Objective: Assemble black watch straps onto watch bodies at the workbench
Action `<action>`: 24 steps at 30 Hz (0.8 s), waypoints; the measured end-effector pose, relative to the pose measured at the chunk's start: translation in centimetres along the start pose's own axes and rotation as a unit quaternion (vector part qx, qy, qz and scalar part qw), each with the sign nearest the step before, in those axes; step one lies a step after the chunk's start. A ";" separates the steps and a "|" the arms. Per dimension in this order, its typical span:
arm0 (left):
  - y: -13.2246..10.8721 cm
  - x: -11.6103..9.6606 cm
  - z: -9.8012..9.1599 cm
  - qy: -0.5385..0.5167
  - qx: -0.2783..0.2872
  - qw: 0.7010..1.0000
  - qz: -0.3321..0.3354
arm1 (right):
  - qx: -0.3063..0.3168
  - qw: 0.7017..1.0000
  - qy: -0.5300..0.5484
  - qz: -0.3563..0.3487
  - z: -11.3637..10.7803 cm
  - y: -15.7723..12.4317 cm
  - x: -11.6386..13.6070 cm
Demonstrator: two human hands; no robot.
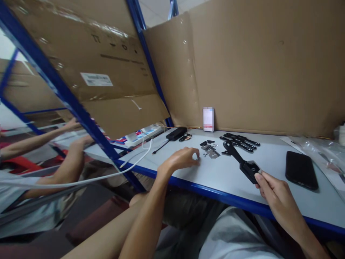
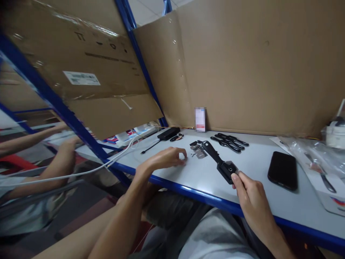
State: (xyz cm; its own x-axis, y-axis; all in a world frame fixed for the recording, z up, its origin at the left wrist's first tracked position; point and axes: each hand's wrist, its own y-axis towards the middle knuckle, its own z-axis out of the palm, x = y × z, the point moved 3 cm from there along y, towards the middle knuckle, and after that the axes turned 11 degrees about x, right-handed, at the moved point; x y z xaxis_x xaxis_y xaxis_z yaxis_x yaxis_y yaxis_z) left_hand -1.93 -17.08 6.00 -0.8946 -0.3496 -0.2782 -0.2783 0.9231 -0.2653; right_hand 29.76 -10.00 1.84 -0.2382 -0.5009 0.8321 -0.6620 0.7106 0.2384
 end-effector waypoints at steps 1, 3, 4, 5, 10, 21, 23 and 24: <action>0.3 -0.4 0.3 0.006 0.001 1.000 -0.003 | 0.000 1.000 -0.007 -0.004 0.0 0.0 0.1; 0.6 -1.0 0.7 -0.002 -0.002 1.000 0.005 | -0.002 1.000 -0.015 -0.009 0.1 0.0 0.4; 0.6 -1.2 0.8 -0.012 -0.007 1.000 0.016 | -0.003 1.000 -0.017 -0.009 0.1 0.1 0.4; 0.6 -1.4 0.8 -0.019 -0.013 0.999 0.027 | -0.004 1.000 -0.021 -0.009 0.1 0.1 0.5; 0.7 -1.1 0.7 -0.052 -0.040 0.996 0.058 | -0.011 0.998 -0.060 -0.001 0.3 0.3 0.4; -5.8 -11.8 1.2 -0.321 0.032 0.892 0.316 | 0.009 0.988 -0.149 0.027 0.8 0.4 0.8; -6.2 -13.7 2.6 -0.329 0.031 0.888 0.320 | 0.017 0.984 -0.171 0.036 0.8 0.5 0.8; -6.1 -14.4 3.4 -0.332 0.031 0.886 0.322 | 0.023 0.982 -0.182 0.040 0.9 0.5 0.9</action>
State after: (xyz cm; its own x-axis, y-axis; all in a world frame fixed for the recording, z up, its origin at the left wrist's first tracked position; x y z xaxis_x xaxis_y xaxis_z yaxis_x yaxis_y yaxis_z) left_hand 13.85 -18.24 8.52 -0.4516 0.2111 -0.8669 0.2543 0.9618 0.1017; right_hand 28.61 -10.53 2.26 -0.5235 -0.5930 0.6117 -0.6597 0.7365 0.1494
